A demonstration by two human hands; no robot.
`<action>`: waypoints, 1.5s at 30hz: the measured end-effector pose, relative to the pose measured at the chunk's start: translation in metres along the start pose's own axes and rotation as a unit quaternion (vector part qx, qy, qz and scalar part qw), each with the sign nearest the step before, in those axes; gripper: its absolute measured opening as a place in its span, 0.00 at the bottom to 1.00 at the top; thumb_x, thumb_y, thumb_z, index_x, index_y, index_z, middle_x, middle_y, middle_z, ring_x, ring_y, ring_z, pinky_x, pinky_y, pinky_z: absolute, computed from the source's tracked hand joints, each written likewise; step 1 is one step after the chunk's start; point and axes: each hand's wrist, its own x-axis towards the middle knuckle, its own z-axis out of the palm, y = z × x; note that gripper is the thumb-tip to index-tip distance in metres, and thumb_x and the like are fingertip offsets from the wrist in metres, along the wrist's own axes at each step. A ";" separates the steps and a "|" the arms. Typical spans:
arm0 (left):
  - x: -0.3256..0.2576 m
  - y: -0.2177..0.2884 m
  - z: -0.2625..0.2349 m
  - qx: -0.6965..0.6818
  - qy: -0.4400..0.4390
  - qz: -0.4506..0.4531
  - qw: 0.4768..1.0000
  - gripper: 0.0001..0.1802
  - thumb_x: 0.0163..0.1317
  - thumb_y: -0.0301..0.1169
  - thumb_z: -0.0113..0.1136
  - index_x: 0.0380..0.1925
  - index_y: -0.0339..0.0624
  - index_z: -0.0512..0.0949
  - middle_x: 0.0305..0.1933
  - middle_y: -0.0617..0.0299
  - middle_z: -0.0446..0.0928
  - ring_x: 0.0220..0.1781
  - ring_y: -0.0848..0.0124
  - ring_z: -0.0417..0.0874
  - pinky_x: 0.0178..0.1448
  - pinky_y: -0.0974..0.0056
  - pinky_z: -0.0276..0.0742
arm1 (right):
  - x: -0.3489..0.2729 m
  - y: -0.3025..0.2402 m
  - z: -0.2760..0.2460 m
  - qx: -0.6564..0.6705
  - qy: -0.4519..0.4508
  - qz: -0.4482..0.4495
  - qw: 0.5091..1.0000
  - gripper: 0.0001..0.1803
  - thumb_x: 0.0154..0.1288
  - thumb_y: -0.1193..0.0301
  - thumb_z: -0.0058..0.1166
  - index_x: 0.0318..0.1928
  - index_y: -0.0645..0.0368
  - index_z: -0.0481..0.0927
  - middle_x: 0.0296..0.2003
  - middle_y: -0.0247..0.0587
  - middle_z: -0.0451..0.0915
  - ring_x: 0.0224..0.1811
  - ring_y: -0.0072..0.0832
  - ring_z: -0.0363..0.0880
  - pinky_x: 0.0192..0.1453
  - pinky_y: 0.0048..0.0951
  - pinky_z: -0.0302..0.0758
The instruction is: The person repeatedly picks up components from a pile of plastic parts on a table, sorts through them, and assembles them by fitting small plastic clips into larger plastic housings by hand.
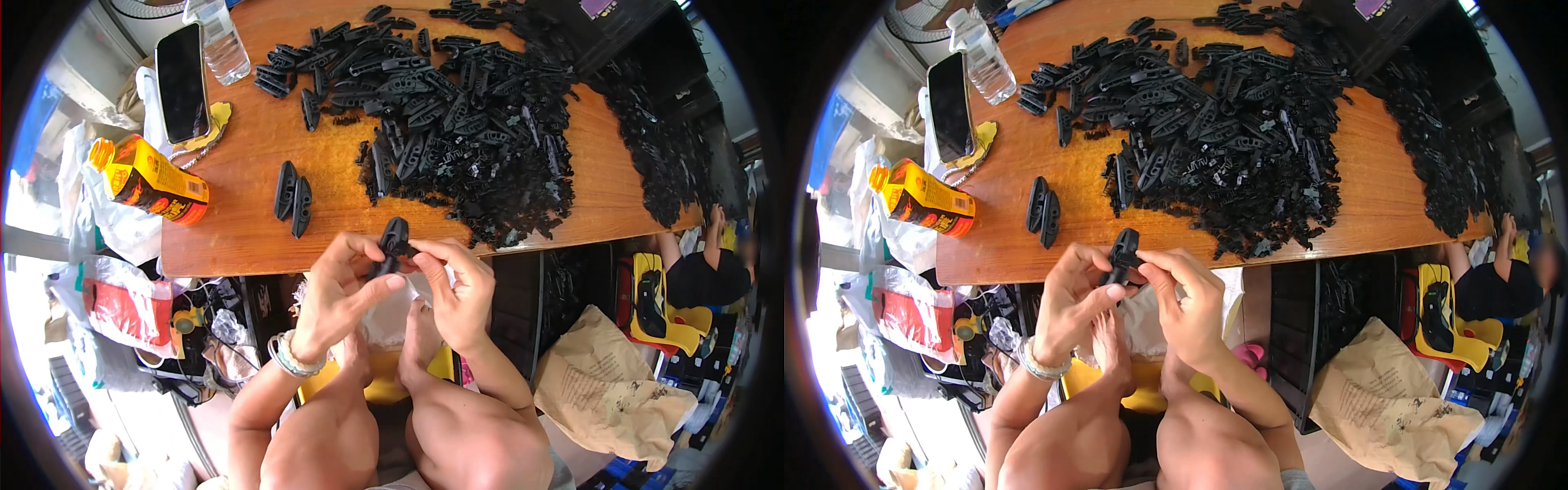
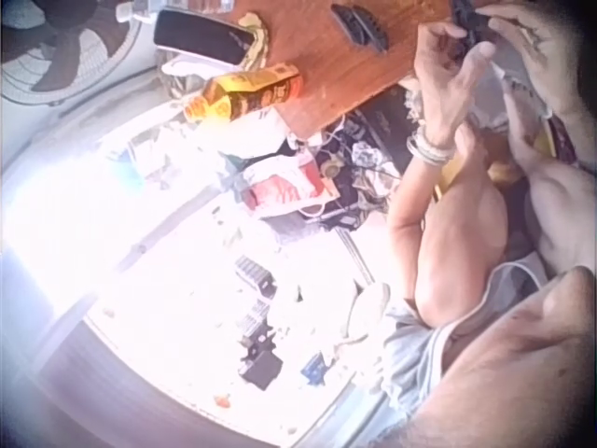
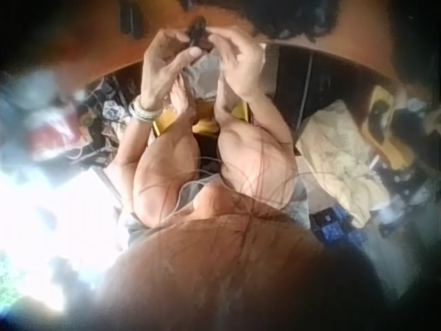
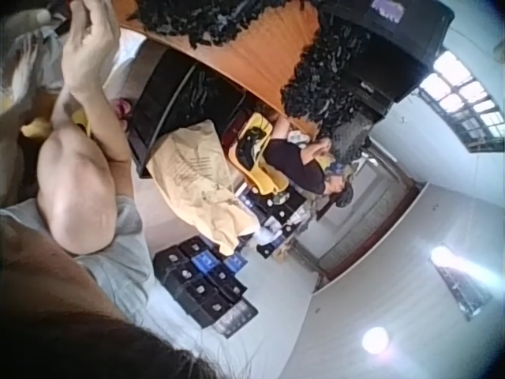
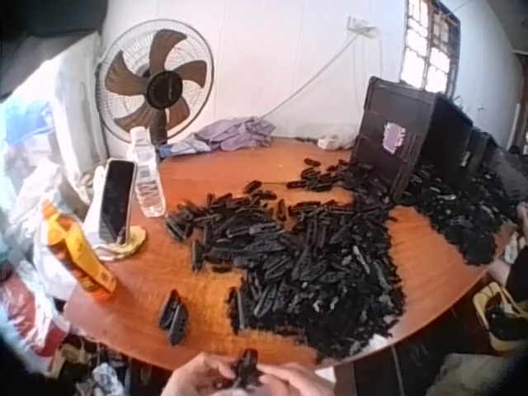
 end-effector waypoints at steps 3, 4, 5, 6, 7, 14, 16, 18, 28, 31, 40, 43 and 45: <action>0.000 -0.004 -0.008 0.001 0.007 -0.027 1.000 0.18 0.59 0.19 0.61 0.47 0.35 0.67 0.46 0.56 0.76 0.47 0.72 0.80 0.54 0.68 0.74 | 0.003 0.000 -0.002 0.006 0.005 -0.010 1.000 0.08 0.58 0.83 0.56 0.39 0.66 0.80 0.29 0.43 0.79 0.32 0.30 0.79 0.36 0.25 0.73; 0.000 0.005 -0.004 0.003 -0.002 -0.052 0.999 0.19 0.58 0.19 0.61 0.49 0.33 0.67 0.46 0.54 0.76 0.47 0.72 0.80 0.53 0.69 0.75 | 0.003 0.001 -0.003 0.020 -0.006 -0.007 1.000 0.07 0.58 0.82 0.56 0.39 0.66 0.81 0.30 0.43 0.79 0.32 0.30 0.79 0.36 0.25 0.73; 0.000 0.010 -0.001 0.005 -0.010 -0.077 0.997 0.20 0.58 0.20 0.61 0.50 0.32 0.68 0.47 0.53 0.77 0.48 0.72 0.80 0.52 0.69 0.76 | 0.003 0.001 -0.003 0.019 -0.004 -0.006 1.000 0.07 0.58 0.82 0.56 0.39 0.66 0.81 0.30 0.43 0.79 0.32 0.30 0.79 0.36 0.25 0.73; 0.000 0.010 -0.001 0.006 -0.010 -0.076 0.997 0.20 0.58 0.20 0.61 0.50 0.32 0.68 0.47 0.53 0.77 0.48 0.72 0.80 0.52 0.69 0.76 | 0.003 0.000 -0.002 0.029 -0.028 -0.011 0.999 0.07 0.58 0.82 0.56 0.38 0.65 0.81 0.30 0.43 0.80 0.32 0.31 0.79 0.36 0.25 0.73; 0.000 0.008 -0.001 0.075 -0.022 -0.063 0.995 0.21 0.57 0.19 0.62 0.50 0.31 0.69 0.46 0.53 0.78 0.48 0.71 0.81 0.51 0.69 0.77 | 0.003 -0.001 -0.002 0.039 -0.051 -0.016 0.998 0.07 0.58 0.81 0.56 0.38 0.65 0.81 0.31 0.43 0.80 0.32 0.31 0.79 0.36 0.26 0.73; -0.004 0.005 -0.001 0.125 0.009 -0.088 0.988 0.17 0.56 0.20 0.63 0.45 0.28 0.72 0.37 0.53 0.81 0.38 0.71 0.84 0.43 0.71 0.83 | 0.001 -0.002 -0.003 -0.100 -0.039 -0.145 0.984 0.10 0.53 0.84 0.59 0.37 0.63 0.83 0.36 0.42 0.78 0.36 0.32 0.76 0.38 0.27 0.73; -0.004 0.008 0.000 0.126 0.013 -0.091 0.988 0.16 0.56 0.20 0.63 0.45 0.27 0.72 0.37 0.53 0.81 0.37 0.71 0.84 0.42 0.71 0.83 | 0.000 0.003 -0.003 -0.126 -0.029 -0.160 0.979 0.11 0.51 0.84 0.59 0.38 0.62 0.83 0.36 0.41 0.78 0.37 0.33 0.76 0.38 0.28 0.73; -0.004 0.012 0.002 0.093 0.010 -0.107 0.990 0.16 0.57 0.20 0.62 0.45 0.27 0.72 0.38 0.52 0.81 0.39 0.71 0.84 0.43 0.71 0.82 | -0.002 0.006 -0.002 -0.150 -0.020 -0.176 0.973 0.12 0.50 0.84 0.60 0.38 0.60 0.83 0.37 0.40 0.77 0.38 0.33 0.75 0.38 0.29 0.73; -0.008 0.015 -0.004 0.178 -0.021 -0.083 0.980 0.12 0.62 0.22 0.55 0.45 0.30 0.74 0.40 0.53 0.81 0.40 0.71 0.84 0.43 0.71 0.80 | -0.010 0.005 -0.006 -0.037 -0.108 0.003 0.993 0.12 0.58 0.76 0.59 0.44 0.65 0.79 0.36 0.45 0.78 0.37 0.37 0.78 0.40 0.29 0.74; -0.008 0.010 -0.002 0.174 -0.026 -0.034 0.984 0.13 0.62 0.23 0.56 0.47 0.31 0.74 0.39 0.52 0.82 0.39 0.70 0.85 0.41 0.71 0.80 | -0.010 0.007 -0.007 -0.039 -0.108 0.005 0.993 0.12 0.59 0.76 0.58 0.43 0.66 0.78 0.35 0.45 0.79 0.34 0.33 0.79 0.37 0.26 0.75; 0.038 0.023 -0.022 0.556 0.070 0.275 0.781 0.11 0.56 0.25 0.63 0.39 0.35 0.76 0.28 0.55 0.71 0.23 0.66 0.73 0.28 0.66 0.70 | -0.011 0.019 -0.037 -0.016 -0.375 0.221 0.900 0.13 0.57 0.74 0.63 0.41 0.68 0.79 0.28 0.42 0.82 0.27 0.21 0.80 0.31 0.23 0.74; 0.069 0.017 -0.018 0.596 0.126 0.273 0.744 0.12 0.55 0.31 0.66 0.32 0.35 0.75 0.29 0.56 0.71 0.23 0.64 0.74 0.28 0.63 0.70 | -0.006 0.014 -0.021 -0.079 -0.176 0.078 0.978 0.12 0.55 0.73 0.63 0.40 0.65 0.80 0.24 0.43 0.79 0.22 0.27 0.75 0.28 0.27 0.71; 0.090 0.007 -0.019 0.629 0.143 0.261 0.718 0.13 0.54 0.34 0.66 0.31 0.35 0.76 0.26 0.56 0.72 0.22 0.64 0.74 0.28 0.62 0.70 | 0.015 0.030 -0.012 -0.165 -0.018 -0.088 0.982 0.11 0.55 0.76 0.61 0.40 0.62 0.80 0.28 0.42 0.77 0.25 0.32 0.75 0.28 0.29 0.71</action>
